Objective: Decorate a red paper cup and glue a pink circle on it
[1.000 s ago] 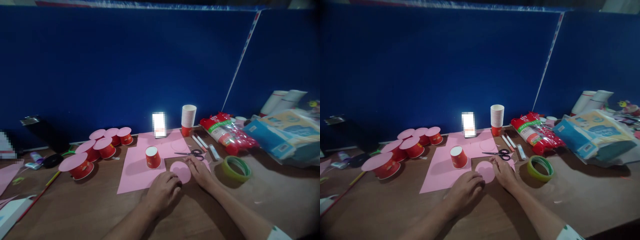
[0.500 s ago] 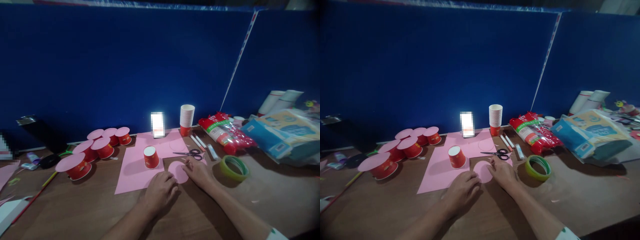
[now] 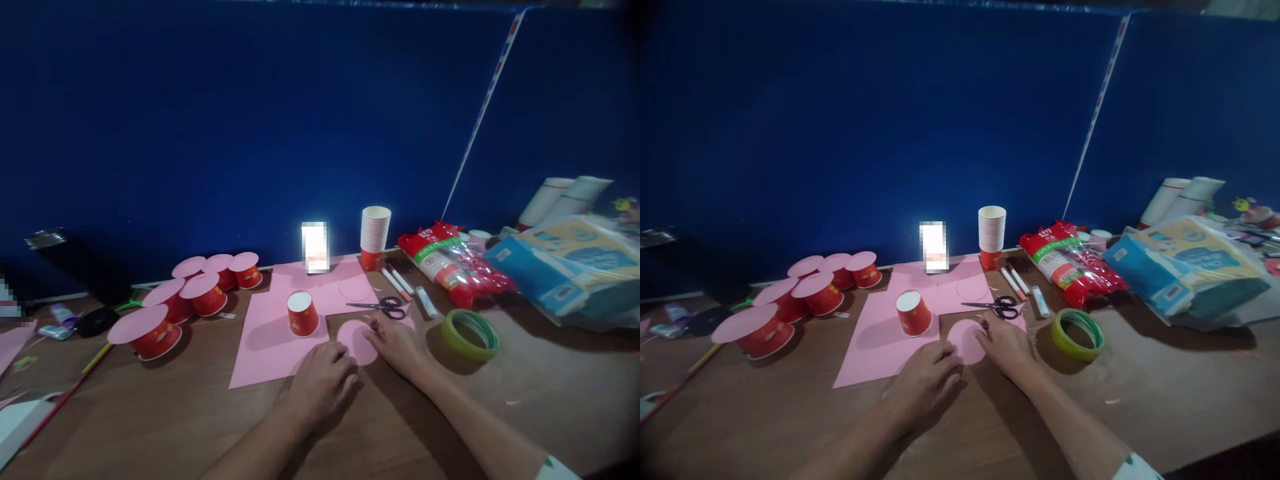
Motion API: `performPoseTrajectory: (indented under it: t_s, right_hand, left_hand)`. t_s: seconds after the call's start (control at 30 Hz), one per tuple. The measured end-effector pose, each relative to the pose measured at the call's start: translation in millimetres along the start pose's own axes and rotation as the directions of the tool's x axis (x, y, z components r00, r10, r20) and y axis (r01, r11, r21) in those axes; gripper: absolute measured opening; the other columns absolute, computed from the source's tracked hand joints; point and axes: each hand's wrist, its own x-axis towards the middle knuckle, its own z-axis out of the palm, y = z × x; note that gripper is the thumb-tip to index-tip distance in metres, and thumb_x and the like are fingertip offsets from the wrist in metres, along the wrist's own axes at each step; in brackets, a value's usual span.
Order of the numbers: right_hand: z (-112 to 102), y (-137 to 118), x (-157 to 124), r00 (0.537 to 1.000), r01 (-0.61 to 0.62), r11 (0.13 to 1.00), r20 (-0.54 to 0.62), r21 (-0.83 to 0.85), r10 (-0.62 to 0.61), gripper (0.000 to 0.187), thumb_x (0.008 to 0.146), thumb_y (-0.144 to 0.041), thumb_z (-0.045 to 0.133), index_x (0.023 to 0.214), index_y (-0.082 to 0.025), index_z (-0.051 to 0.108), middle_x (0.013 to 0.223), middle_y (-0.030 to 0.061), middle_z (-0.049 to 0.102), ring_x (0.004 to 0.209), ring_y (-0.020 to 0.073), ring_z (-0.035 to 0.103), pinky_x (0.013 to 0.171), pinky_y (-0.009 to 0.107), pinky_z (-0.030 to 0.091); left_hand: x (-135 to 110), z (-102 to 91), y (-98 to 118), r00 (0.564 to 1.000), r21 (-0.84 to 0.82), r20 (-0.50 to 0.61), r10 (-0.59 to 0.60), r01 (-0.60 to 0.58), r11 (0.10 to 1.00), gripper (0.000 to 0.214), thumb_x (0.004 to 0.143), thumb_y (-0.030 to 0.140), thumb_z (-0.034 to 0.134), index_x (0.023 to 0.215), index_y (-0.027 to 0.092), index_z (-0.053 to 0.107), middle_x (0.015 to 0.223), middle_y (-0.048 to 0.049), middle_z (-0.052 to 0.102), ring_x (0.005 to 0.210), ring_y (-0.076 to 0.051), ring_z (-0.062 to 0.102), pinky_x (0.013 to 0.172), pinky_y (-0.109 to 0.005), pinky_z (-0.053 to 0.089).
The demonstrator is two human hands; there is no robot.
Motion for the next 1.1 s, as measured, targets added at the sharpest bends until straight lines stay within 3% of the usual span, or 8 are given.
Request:
performPoseTrajectory:
  t_s: [0.13,0.3,0.47,0.63,0.87,1.1]
  right_hand:
    - [1,6,1,1.0,0.028,0.999,0.011,0.046,-0.029,0.016,0.089,-0.031,0.048,0.097,-0.021,0.057,0.066,-0.0012,0.06,0.063,0.0158,0.056,0.056,0.024,0.027]
    - [-3,22,5,0.979,0.145,0.976,0.117,0.166,-0.165,0.019,0.076,-0.029,0.064,0.092,-0.021,0.058,0.062,-0.0062,0.054,0.058,0.0117,0.05,0.054,0.021,0.03]
    - [-10,28,6,0.945,0.213,0.942,0.192,0.258,-0.266,0.019,0.067,-0.024,0.07,0.084,-0.021,0.062,0.072,-0.0048,0.06,0.065,0.0114,0.053,0.057,0.02,0.034]
    - [-10,28,5,0.946,0.201,0.94,0.194,0.277,-0.26,0.021,0.066,-0.022,0.07,0.086,-0.02,0.064,0.074,-0.0036,0.062,0.066,0.0125,0.054,0.057,0.021,0.034]
    - [-5,28,5,0.962,0.212,0.936,0.111,0.281,-0.251,0.007,0.078,-0.023,0.06,0.081,-0.02,0.065,0.073,-0.0015,0.065,0.066,0.0135,0.056,0.059,0.022,0.036]
    - [6,28,11,0.988,0.154,0.953,-0.038,0.261,-0.149,0.024,0.089,-0.034,0.046,0.082,-0.017,0.062,0.074,0.0015,0.067,0.068,0.0154,0.058,0.062,0.024,0.038]
  left_hand:
    - [0,-0.5,0,1.0,0.009,0.024,-0.005,0.004,1.0,0.015,0.087,0.028,0.052,0.1,0.025,0.06,0.108,-0.0045,0.058,0.096,-0.022,0.053,0.083,-0.038,0.044]
    - [0,2.4,-1,1.0,0.045,0.017,-0.008,0.007,0.999,0.015,0.087,0.028,0.052,0.098,0.027,0.062,0.107,-0.0042,0.057,0.095,-0.022,0.053,0.083,-0.038,0.044]
    - [0,1.1,1,1.0,0.033,0.003,-0.009,0.009,0.999,0.017,0.087,0.027,0.051,0.099,0.027,0.063,0.109,-0.0049,0.057,0.097,-0.022,0.053,0.085,-0.038,0.044]
    - [1,-2.0,3,1.0,0.035,0.005,-0.006,0.005,0.999,0.015,0.088,0.026,0.05,0.096,0.025,0.063,0.107,-0.005,0.058,0.096,-0.022,0.054,0.084,-0.038,0.044]
    - [2,-1.8,4,1.0,0.022,0.005,-0.012,0.012,1.0,0.011,0.088,0.025,0.05,0.091,0.024,0.062,0.104,-0.0042,0.058,0.094,-0.021,0.054,0.083,-0.037,0.044]
    - [1,-2.4,4,1.0,0.019,0.01,-0.01,0.009,1.0,0.008,0.086,0.025,0.053,0.09,0.023,0.06,0.105,-0.0045,0.058,0.095,-0.021,0.053,0.084,-0.037,0.043]
